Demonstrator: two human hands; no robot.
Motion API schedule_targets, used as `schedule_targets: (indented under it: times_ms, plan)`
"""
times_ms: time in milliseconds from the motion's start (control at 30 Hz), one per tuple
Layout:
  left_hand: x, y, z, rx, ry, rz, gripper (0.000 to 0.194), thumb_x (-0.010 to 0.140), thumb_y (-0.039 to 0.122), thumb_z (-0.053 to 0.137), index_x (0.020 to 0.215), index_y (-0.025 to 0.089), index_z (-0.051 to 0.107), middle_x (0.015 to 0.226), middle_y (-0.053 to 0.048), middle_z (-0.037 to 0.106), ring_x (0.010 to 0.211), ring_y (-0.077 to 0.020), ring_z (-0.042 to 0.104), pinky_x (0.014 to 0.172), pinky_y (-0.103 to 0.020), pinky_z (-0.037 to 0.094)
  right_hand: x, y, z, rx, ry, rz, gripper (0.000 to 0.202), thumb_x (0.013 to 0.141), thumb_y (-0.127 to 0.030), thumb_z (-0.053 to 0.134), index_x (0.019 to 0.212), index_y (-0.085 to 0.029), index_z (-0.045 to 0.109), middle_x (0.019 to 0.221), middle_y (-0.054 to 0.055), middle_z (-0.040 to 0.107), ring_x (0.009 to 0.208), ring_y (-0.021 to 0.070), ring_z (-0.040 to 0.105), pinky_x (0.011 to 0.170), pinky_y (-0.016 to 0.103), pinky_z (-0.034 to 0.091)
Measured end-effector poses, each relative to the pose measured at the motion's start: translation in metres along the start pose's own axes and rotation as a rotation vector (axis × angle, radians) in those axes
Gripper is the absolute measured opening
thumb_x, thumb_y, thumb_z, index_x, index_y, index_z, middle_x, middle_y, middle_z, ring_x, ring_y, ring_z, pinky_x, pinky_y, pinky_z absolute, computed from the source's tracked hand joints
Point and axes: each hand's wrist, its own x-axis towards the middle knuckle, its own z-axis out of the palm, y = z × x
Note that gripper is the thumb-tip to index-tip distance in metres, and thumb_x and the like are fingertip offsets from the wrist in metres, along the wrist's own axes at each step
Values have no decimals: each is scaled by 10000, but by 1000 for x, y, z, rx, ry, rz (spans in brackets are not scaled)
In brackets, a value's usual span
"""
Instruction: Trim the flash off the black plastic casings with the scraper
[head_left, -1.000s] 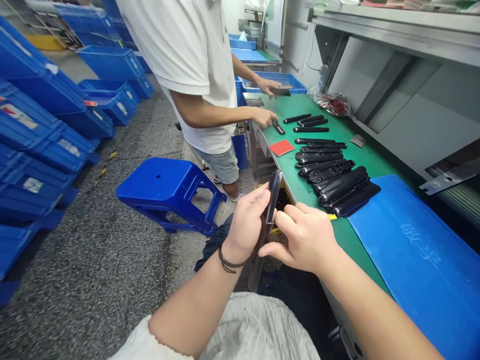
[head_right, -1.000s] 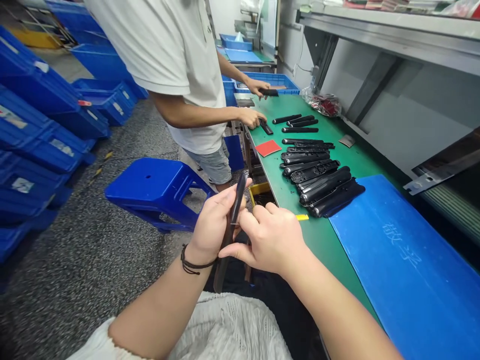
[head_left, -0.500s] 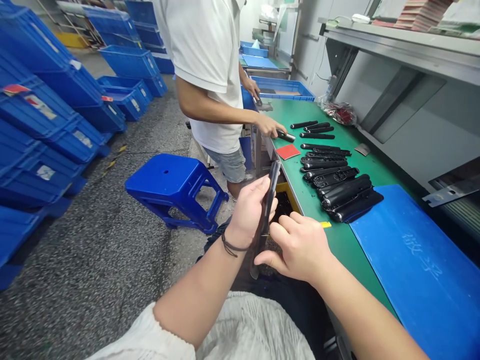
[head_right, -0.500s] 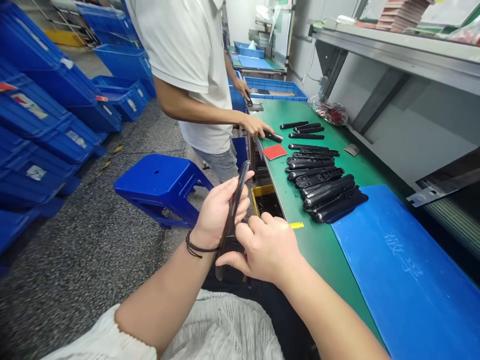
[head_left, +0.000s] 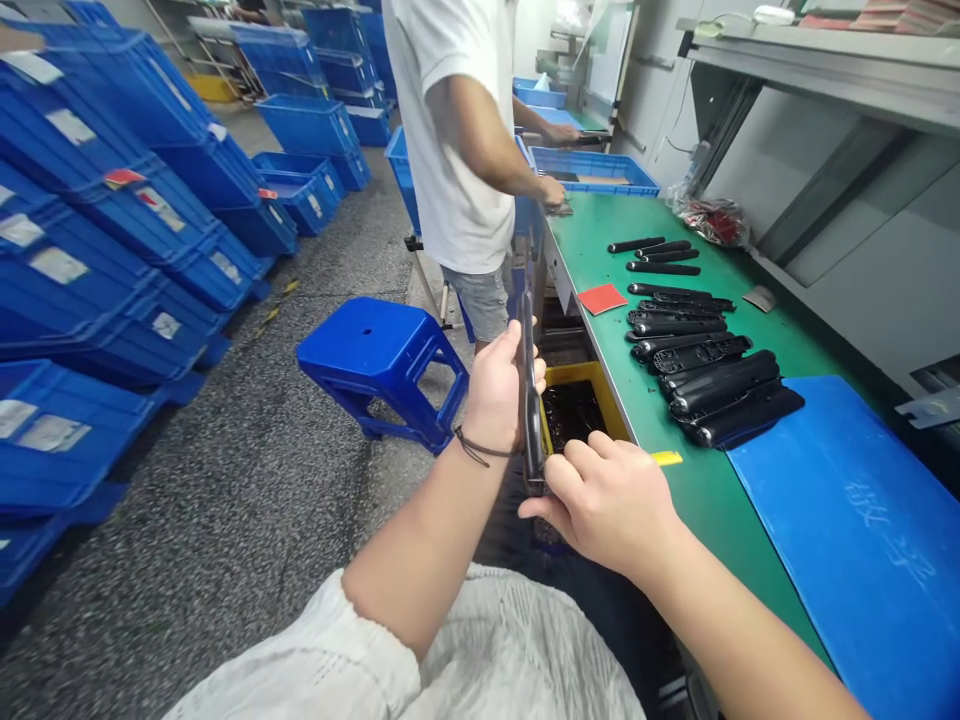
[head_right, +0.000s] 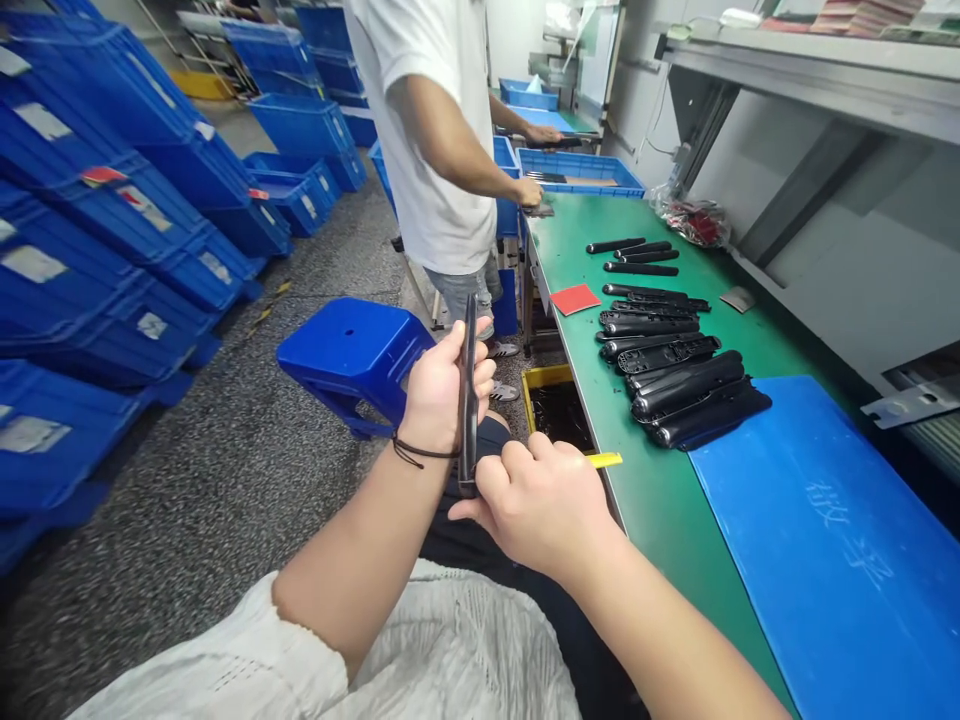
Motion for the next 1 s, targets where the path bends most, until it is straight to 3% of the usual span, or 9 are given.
schedule_targets:
  times_ms: [267, 400, 500, 567, 667, 767, 833, 933, 1000]
  plan:
    - [18, -1, -14, -147, 187, -83, 303, 1098, 366, 452, 907, 171, 582, 523, 101, 364, 329, -52, 317, 325, -155, 223, -1, 9, -2, -59, 207, -62, 465, 1060, -488, 585, 696, -214, 490, 642, -1, 440, 652, 180, 353, 609, 365, 200]
    - [24, 6, -20, -165, 247, -40, 283, 1074, 360, 501, 870, 177, 569, 508, 98, 373, 333, -59, 334, 331, -159, 233, -2, 26, 3, -127, 54, 176, 175, 1036, -195, 512, 1119, -164, 662, 866, 69, 602, 772, 211, 527, 595, 341, 307]
    - [26, 10, -25, -175, 256, -31, 288, 1077, 356, 487, 867, 175, 564, 510, 94, 387, 338, -60, 345, 336, -162, 232, -5, 35, 13, -232, -118, 340, 689, 849, 20, 500, 1498, -211, 511, 966, 96, 638, 745, 222, 582, 523, 319, 279]
    - [27, 10, -26, -180, 258, -22, 282, 1079, 349, 475, 874, 175, 559, 510, 97, 384, 340, -61, 342, 342, -164, 235, -4, 34, 15, -75, -153, 422, 740, 852, -22, 571, 1555, -210, 438, 1014, 100, 666, 765, 226, 629, 524, 303, 349]
    - [26, 1, -22, -129, 253, 35, 251, 1062, 363, 492, 899, 184, 556, 513, 105, 371, 343, -64, 339, 358, -167, 258, 3, 21, 9, 443, -80, 483, 468, 941, -233, 690, 1389, -189, 559, 1071, 82, 709, 882, 214, 685, 708, 303, 518]
    - [24, -13, -17, 85, 273, 176, 331, 1012, 512, 528, 895, 202, 536, 542, 98, 403, 363, -76, 377, 392, -182, 318, 8, 6, 3, 735, -11, 437, 63, 997, -277, 640, 985, -217, 656, 862, 3, 691, 737, 152, 650, 682, 258, 492]
    - [24, -18, -18, 165, 269, 270, 388, 969, 582, 562, 895, 202, 540, 600, 67, 480, 420, -103, 461, 443, -221, 404, 7, 4, 3, 704, 77, 405, 181, 1028, -273, 580, 861, -215, 619, 748, -15, 634, 634, 136, 599, 597, 249, 440]
    - [18, -13, -25, 292, 316, 495, 366, 858, 480, 759, 1028, 194, 606, 976, -76, 670, 908, -216, 700, 785, -328, 570, 2, 16, 4, 603, 185, 391, 193, 1053, -305, 563, 896, -224, 639, 726, -22, 628, 610, 137, 603, 575, 252, 440]
    - [2, -5, -32, 602, 304, 801, 411, 865, 382, 759, 1208, 203, 621, 1339, -168, 616, 1322, -297, 573, 1077, -434, 488, 0, 26, -2, 568, 195, 367, 213, 1058, -321, 568, 880, -230, 643, 717, -23, 632, 602, 138, 610, 569, 252, 451]
